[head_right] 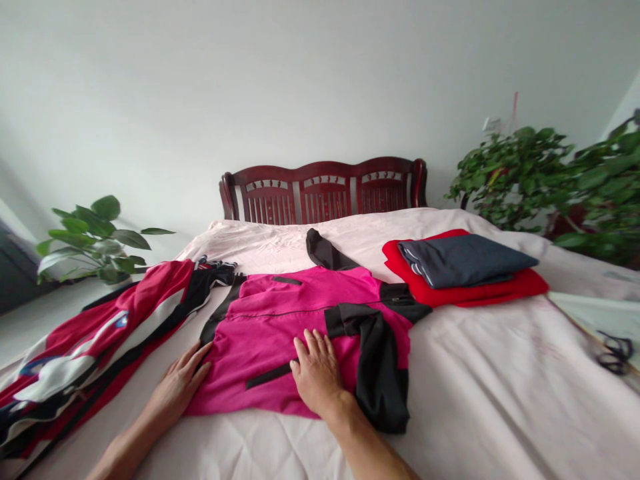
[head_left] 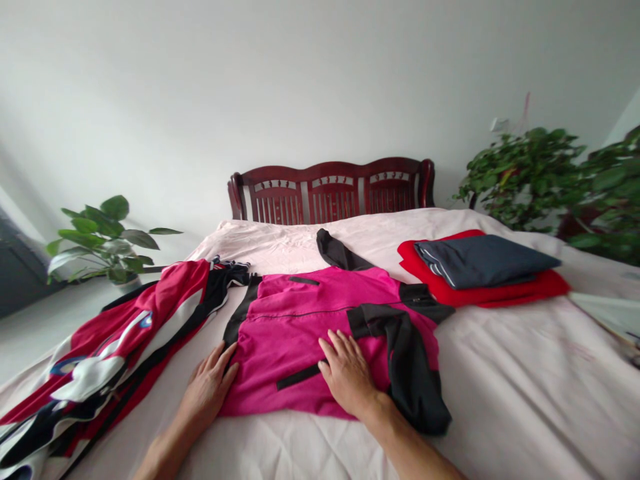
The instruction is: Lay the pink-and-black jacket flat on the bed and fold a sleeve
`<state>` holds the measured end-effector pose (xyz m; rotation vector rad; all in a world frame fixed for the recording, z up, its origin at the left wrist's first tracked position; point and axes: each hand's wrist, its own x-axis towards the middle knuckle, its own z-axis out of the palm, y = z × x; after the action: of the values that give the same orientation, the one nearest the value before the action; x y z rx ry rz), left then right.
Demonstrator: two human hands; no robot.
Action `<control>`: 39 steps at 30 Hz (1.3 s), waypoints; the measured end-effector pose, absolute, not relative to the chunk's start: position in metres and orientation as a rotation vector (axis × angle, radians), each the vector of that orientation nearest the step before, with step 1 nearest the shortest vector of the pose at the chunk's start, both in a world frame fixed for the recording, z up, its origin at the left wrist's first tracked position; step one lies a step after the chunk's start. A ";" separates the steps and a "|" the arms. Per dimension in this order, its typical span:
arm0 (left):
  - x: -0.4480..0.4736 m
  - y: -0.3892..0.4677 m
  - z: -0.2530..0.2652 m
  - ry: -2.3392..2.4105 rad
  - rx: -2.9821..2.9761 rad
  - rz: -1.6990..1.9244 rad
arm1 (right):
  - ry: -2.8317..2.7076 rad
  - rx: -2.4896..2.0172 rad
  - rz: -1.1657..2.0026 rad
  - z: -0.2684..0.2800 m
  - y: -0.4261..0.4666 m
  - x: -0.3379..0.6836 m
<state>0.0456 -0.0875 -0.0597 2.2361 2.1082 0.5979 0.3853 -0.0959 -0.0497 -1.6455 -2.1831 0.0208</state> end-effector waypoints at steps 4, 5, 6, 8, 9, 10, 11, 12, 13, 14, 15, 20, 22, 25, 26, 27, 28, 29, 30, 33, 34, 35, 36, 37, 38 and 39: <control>0.045 -0.087 -0.060 2.109 2.227 0.587 | -2.182 -1.646 0.009 -0.050 -0.096 0.385; 0.045 -0.088 -0.060 2.109 2.223 0.588 | -2.183 -1.646 0.005 -0.049 -0.096 0.385; 0.045 -0.088 -0.060 2.108 2.220 0.591 | -2.183 -1.647 0.004 -0.049 -0.097 0.385; 0.045 -0.088 -0.061 2.100 2.217 0.607 | -2.186 -1.648 0.008 -0.048 -0.097 0.385; 0.045 -0.088 -0.061 2.097 2.217 0.616 | -2.187 -1.648 0.010 -0.048 -0.097 0.385; 0.045 -0.088 -0.062 2.093 2.218 0.624 | -2.188 -1.647 0.009 -0.048 -0.097 0.385; 0.045 -0.088 -0.062 2.090 2.219 0.630 | -2.190 -1.644 0.007 -0.048 -0.097 0.385; 0.045 -0.088 -0.062 2.090 2.219 0.635 | -2.190 -1.643 0.004 -0.048 -0.096 0.385; 0.045 -0.088 -0.062 2.093 2.217 0.639 | -2.191 -1.643 0.001 -0.048 -0.096 0.385; 0.045 -0.088 -0.062 2.096 2.216 0.640 | -2.191 -1.643 -0.001 -0.049 -0.096 0.385; 0.045 -0.087 -0.062 2.099 2.215 0.639 | -2.191 -1.644 -0.001 -0.049 -0.096 0.385; 0.045 -0.087 -0.061 2.102 2.212 0.616 | -2.186 -1.644 0.003 -0.050 -0.096 0.385; 0.045 -0.087 -0.061 2.102 2.213 0.623 | -2.186 -1.644 0.006 -0.049 -0.096 0.386; 0.045 -0.087 -0.061 2.107 2.219 0.628 | -2.188 -1.656 0.011 -0.048 -0.096 0.385; 0.046 -0.087 -0.061 2.111 2.221 0.622 | -2.188 -1.660 0.010 -0.048 -0.096 0.385; 0.046 -0.087 -0.061 2.114 2.222 0.615 | -2.190 -1.662 0.010 -0.047 -0.096 0.385; 0.046 -0.087 -0.061 2.118 2.222 0.609 | -2.192 -1.661 0.007 -0.047 -0.096 0.385; 0.046 -0.087 -0.061 2.120 2.222 0.606 | -2.194 -1.660 0.005 -0.048 -0.096 0.385; 0.046 -0.087 -0.061 2.121 2.220 0.606 | -2.195 -1.658 0.003 -0.048 -0.096 0.385; 0.044 -0.087 -0.062 2.109 2.223 0.614 | -2.188 -1.657 0.009 -0.049 -0.095 0.385; 0.044 -0.086 -0.063 2.105 2.226 0.615 | -2.184 -1.655 0.015 -0.049 -0.096 0.384; 0.043 -0.086 -0.063 2.104 2.230 0.612 | -2.182 -1.652 0.023 -0.049 -0.096 0.384; 0.042 -0.085 -0.064 2.106 2.234 0.605 | -2.180 -1.649 0.031 -0.049 -0.096 0.384; 0.042 -0.084 -0.064 2.112 2.236 0.596 | -2.179 -1.648 0.040 -0.048 -0.097 0.384; 0.042 -0.084 -0.065 2.117 2.238 0.587 | -2.179 -1.648 0.049 -0.047 -0.097 0.384; 0.042 -0.083 -0.065 2.122 2.241 0.578 | -2.177 -1.650 0.056 -0.045 -0.098 0.384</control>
<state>0.0417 -0.0834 -0.0648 2.2410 2.1221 0.5777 0.3842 -0.0981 -0.0453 -1.6495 -2.1772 0.0561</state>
